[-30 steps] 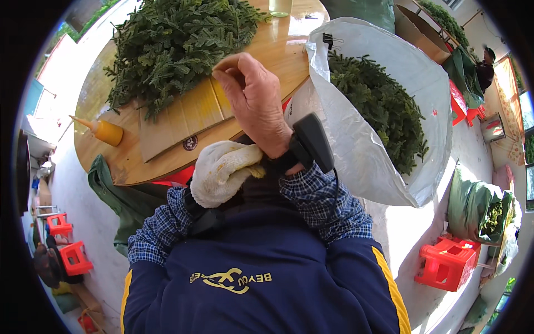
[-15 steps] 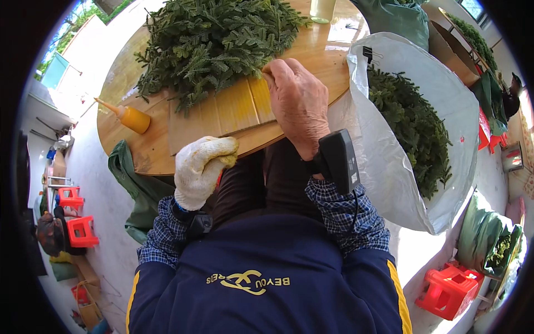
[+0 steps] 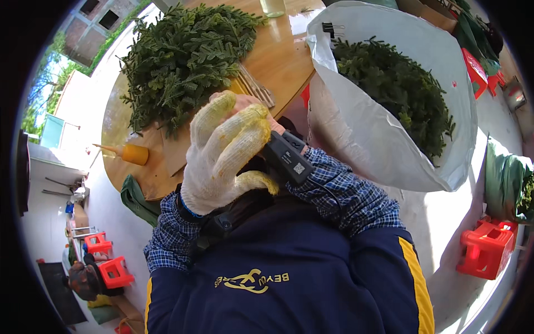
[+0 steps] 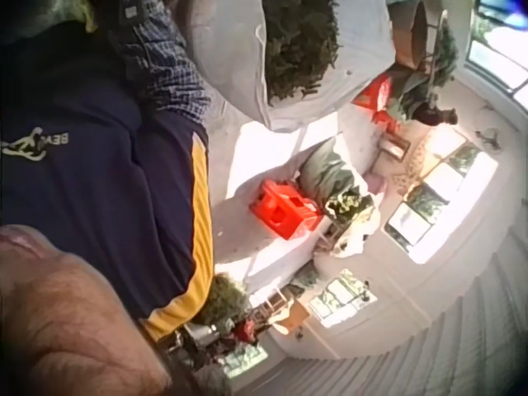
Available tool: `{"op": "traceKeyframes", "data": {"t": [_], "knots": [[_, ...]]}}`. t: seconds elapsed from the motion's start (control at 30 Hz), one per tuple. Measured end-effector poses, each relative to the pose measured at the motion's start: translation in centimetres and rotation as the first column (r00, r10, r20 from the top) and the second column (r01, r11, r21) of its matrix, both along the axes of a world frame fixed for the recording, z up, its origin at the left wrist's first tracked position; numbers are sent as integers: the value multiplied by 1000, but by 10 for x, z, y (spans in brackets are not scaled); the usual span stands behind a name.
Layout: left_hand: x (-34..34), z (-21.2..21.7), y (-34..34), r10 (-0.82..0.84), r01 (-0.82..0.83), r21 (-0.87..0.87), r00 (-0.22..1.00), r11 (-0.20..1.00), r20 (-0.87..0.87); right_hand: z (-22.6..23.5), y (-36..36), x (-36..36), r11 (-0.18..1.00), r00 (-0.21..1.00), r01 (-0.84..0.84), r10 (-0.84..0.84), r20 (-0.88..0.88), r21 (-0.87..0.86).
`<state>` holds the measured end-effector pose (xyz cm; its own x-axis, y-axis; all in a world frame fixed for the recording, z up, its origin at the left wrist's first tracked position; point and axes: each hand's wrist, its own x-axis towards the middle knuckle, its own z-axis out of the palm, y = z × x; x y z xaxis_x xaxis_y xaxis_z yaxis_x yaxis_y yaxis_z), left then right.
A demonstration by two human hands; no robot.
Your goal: Applying glue to greenery sprigs and attaching them to a wooden frame to create a decorative item.
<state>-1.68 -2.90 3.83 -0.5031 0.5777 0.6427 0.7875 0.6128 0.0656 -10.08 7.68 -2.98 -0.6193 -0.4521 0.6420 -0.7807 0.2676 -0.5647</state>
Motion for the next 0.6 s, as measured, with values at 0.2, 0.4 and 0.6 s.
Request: {"op": "traceKeyframes", "data": {"t": [0.2,0.4,0.6], "knots": [[-8,8,19,-182,223,-300,971,928,158,-20,64,4,995,996,-27,19,-87,-92],[4,-11,27,-161,253,-257,930,933,331,-8,29,33,987,976,-98,70,-207,-127],[13,-25,41,-53,147,-283,947,948,316,-1,-4,40,969,928,-220,171,-333,-116]]}}
